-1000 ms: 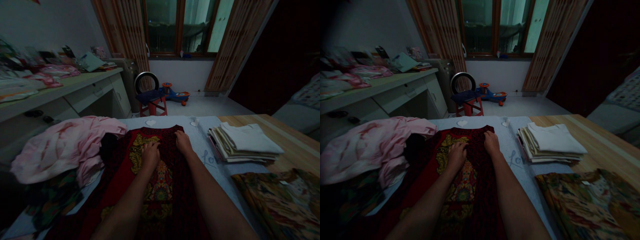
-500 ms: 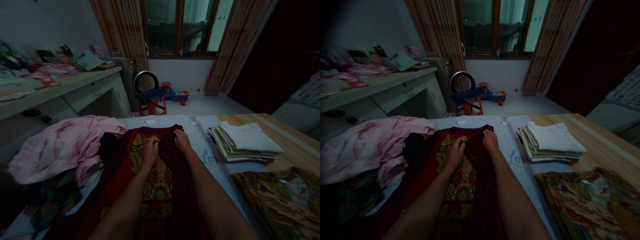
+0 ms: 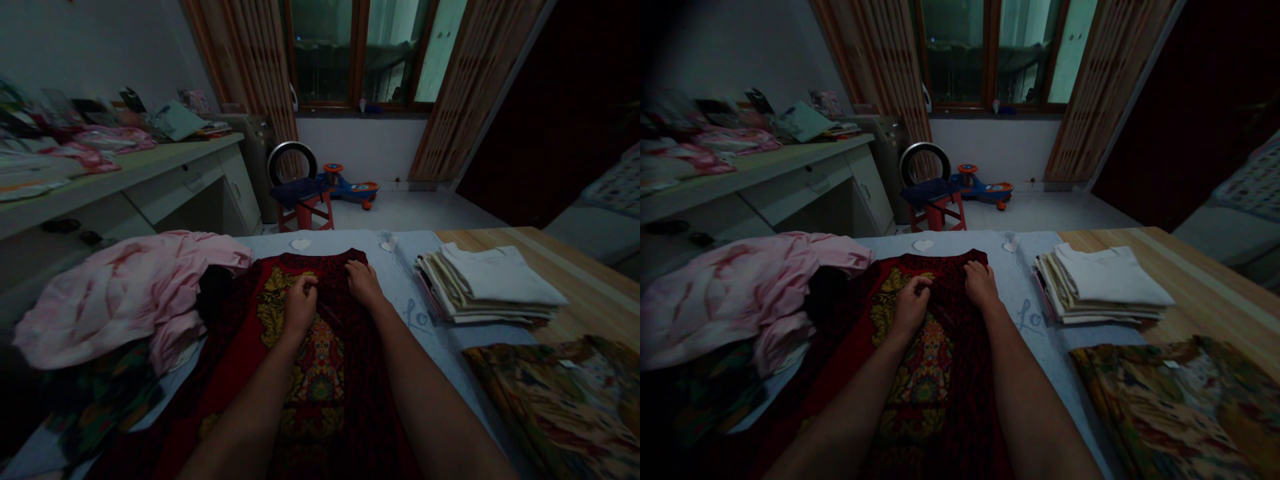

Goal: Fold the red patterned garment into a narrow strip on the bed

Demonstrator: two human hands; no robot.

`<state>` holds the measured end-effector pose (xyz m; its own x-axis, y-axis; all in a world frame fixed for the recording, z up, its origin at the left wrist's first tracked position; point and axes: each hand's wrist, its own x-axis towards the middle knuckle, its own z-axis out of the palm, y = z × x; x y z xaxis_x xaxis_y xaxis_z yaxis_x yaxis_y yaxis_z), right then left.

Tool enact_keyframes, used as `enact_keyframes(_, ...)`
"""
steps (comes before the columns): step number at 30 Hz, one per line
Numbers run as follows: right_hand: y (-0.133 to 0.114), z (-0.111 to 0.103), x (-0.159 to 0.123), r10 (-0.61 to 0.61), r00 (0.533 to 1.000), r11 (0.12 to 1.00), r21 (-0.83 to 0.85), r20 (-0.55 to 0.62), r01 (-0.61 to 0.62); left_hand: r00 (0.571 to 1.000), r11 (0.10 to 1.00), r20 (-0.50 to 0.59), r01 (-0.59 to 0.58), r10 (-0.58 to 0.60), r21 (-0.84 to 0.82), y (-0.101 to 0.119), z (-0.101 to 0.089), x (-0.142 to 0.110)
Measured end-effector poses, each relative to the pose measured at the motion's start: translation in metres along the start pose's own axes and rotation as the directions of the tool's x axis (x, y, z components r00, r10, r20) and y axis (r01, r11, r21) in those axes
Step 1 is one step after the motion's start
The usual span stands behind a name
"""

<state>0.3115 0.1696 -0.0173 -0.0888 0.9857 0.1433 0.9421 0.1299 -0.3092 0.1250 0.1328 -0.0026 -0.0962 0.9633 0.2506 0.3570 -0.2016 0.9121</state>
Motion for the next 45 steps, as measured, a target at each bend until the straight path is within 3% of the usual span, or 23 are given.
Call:
enact_keyframes(7,-0.001,0.0,-0.001,0.002,1.0,1.0,0.003,0.017,-0.002,1.0,0.999,0.0,0.028,-0.028,0.03,0.005,-0.003,-0.001)
enact_keyframes(14,0.0,-0.012,0.002,0.003,0.986,0.999,0.041,-0.165,0.004,0.998,0.999,-0.049,0.042,-0.043,-0.023,0.006,0.001,-0.003)
enact_keyframes(22,-0.001,-0.004,0.001,0.001,1.0,1.0,0.023,-0.013,-0.001,0.999,0.996,-0.041,0.035,-0.032,0.076,-0.007,0.001,-0.001)
enact_keyframes(28,-0.003,-0.002,-0.001,0.0,0.999,1.0,0.008,0.042,-0.001,0.997,0.976,0.029,-0.072,0.067,0.205,-0.009,0.0,0.003)
enact_keyframes(33,-0.005,-0.005,-0.003,-0.003,0.999,1.0,0.017,0.054,0.002,0.992,0.969,0.125,-0.029,-0.001,0.244,-0.009,0.001,0.014)
enact_keyframes(36,-0.007,-0.006,-0.004,-0.013,0.998,1.0,0.001,0.061,0.013,0.992,0.958,0.121,-0.018,-0.017,0.285,-0.011,0.001,0.017)
enact_keyframes(41,-0.009,-0.007,-0.005,-0.017,0.994,0.999,-0.031,0.107,0.021,0.997,0.92,0.045,-0.075,0.062,0.386,-0.011,0.002,0.009)
enact_keyframes(45,-0.009,-0.006,-0.004,-0.022,0.992,0.998,-0.047,0.121,0.028,0.969,0.828,0.032,-0.226,0.245,0.514,0.009,0.003,-0.006)
